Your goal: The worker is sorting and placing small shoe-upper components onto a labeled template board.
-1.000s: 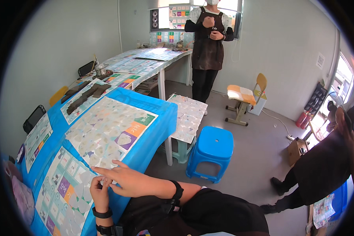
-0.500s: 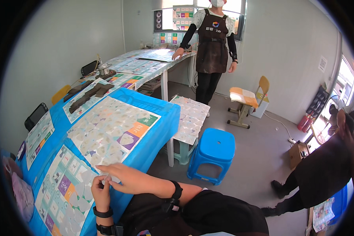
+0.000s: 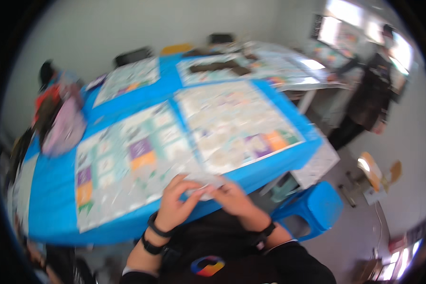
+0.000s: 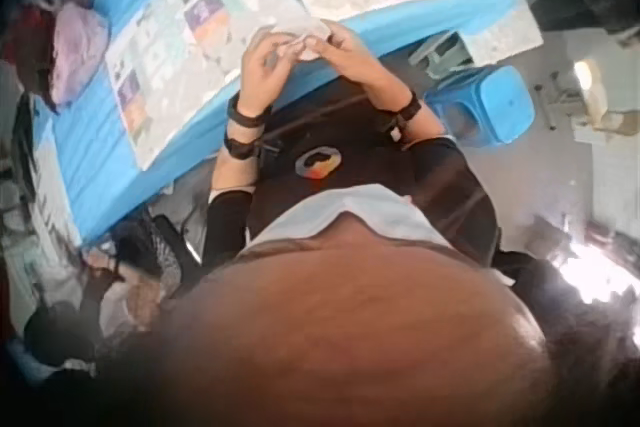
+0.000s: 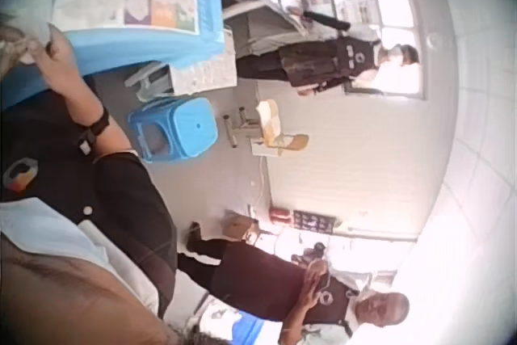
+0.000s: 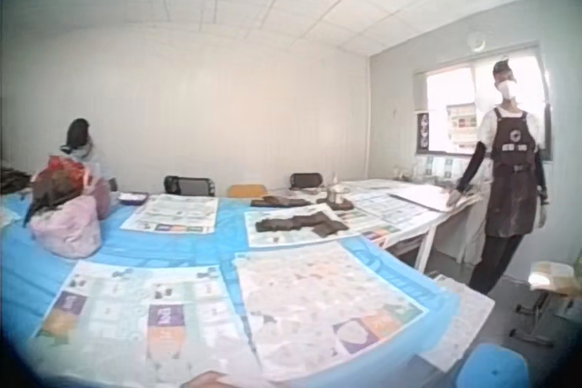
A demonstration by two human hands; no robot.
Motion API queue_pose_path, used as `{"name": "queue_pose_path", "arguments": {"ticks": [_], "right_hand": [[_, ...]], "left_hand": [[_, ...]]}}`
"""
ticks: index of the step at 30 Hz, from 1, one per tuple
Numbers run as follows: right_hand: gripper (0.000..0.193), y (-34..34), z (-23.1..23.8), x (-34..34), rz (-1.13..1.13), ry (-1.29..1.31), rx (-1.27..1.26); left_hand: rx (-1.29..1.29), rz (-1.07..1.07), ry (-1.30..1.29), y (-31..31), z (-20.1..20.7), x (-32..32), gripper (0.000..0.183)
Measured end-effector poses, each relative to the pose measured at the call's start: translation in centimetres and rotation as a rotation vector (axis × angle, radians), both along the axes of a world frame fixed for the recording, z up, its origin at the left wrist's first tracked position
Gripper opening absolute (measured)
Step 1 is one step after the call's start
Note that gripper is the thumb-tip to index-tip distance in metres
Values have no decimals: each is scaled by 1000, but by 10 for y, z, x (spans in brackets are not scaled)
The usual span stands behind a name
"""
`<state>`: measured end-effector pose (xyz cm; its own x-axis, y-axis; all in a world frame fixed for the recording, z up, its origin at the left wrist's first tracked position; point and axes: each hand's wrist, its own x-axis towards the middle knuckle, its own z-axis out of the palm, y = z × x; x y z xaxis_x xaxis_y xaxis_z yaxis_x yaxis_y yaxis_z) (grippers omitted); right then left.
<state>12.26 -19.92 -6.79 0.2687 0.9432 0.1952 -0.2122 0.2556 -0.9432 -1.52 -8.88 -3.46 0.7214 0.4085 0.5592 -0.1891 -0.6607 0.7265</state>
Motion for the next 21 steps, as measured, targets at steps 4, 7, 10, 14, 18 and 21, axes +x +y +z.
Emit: {"name": "queue_pose_path", "arguments": {"ticks": [4,7,10,14,18,21], "right_hand": [[43,-4,6,-18,150,179,15],[49,11,19,-32,335,605,-61],[51,17,7,-38,331,579,-116],[46,11,16,-44,205,-377,-101],[41,16,6,-49,236,-215,-166],[39,13,0,-45,207,-95,-121]], "left_hand": [[82,56,14,-10,-2,-27,12],[114,94,33,-3,-20,-47,19],[-325,3,80,0,-22,-60,20],[-29,33,92,-2,-16,-73,20],[151,225,-1,3,-21,-78,15],[20,118,-56,9,-17,-89,15]]}}
